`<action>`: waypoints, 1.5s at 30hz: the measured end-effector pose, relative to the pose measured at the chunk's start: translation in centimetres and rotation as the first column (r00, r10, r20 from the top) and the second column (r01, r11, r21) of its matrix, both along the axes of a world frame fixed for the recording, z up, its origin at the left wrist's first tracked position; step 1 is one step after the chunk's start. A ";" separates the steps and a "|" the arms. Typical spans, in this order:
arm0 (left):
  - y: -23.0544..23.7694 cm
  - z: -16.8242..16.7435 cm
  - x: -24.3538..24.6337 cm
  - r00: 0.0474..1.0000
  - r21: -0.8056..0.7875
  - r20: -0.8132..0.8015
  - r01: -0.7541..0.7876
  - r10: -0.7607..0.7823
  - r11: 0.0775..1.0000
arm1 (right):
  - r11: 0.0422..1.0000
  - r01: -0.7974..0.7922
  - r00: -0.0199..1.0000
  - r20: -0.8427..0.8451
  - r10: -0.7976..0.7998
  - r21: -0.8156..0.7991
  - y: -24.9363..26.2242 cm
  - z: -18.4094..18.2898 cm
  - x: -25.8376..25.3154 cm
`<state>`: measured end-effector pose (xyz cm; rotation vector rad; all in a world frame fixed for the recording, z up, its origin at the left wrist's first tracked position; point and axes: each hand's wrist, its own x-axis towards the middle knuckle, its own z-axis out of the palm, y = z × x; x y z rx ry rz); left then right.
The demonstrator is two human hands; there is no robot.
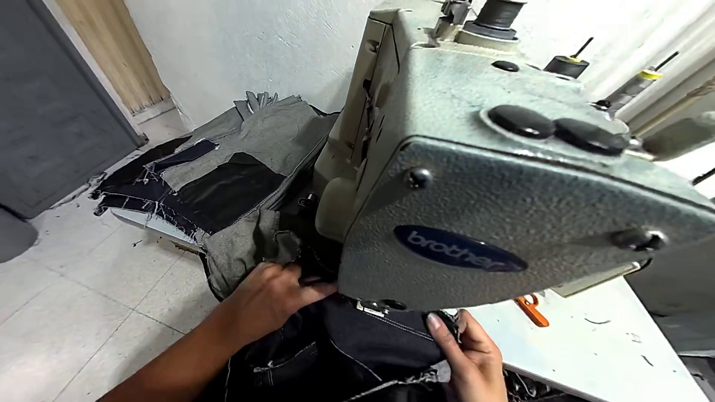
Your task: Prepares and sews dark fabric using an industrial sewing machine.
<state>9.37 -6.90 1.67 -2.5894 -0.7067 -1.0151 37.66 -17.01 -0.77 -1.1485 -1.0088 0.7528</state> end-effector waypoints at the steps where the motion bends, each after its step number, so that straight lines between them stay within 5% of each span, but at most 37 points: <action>1: -0.2 0.8 0.7 1.000 0.011 -0.022 -0.009 0.009 1.000 | 1.000 0.023 1.000 -0.007 -0.023 0.020 0.3 -0.1 0.4; 9: -1.4 0.2 1.3 0.991 -0.053 0.034 -0.131 0.133 0.990 | 0.996 -0.042 0.995 0.088 0.035 0.084 2.2 1.0 1.9; 28: -1.2 0.3 0.2 0.996 -0.123 0.008 -0.085 0.087 0.989 | 0.987 -0.131 0.974 0.199 0.110 0.095 1.9 1.7 2.0; 38: -1.6 0.0 0.4 0.996 -0.127 0.004 -0.090 0.092 0.988 | 0.999 -0.040 0.982 0.184 0.039 -0.001 1.1 2.1 2.4; 40: -1.7 0.0 0.5 0.995 -0.126 0.000 -0.096 0.097 0.987 | 0.998 0.055 0.884 0.463 -0.067 0.038 0.1 2.9 2.8; 42: -1.7 -0.1 0.5 0.995 -0.129 0.000 -0.096 0.097 0.987 | 0.984 0.069 0.672 0.721 -0.169 0.166 -1.3 4.3 2.8; 45: -1.7 -0.2 0.7 0.996 -0.143 0.030 -0.074 0.079 0.987 | 0.953 -0.258 0.552 0.834 0.013 0.156 -3.7 6.8 -1.3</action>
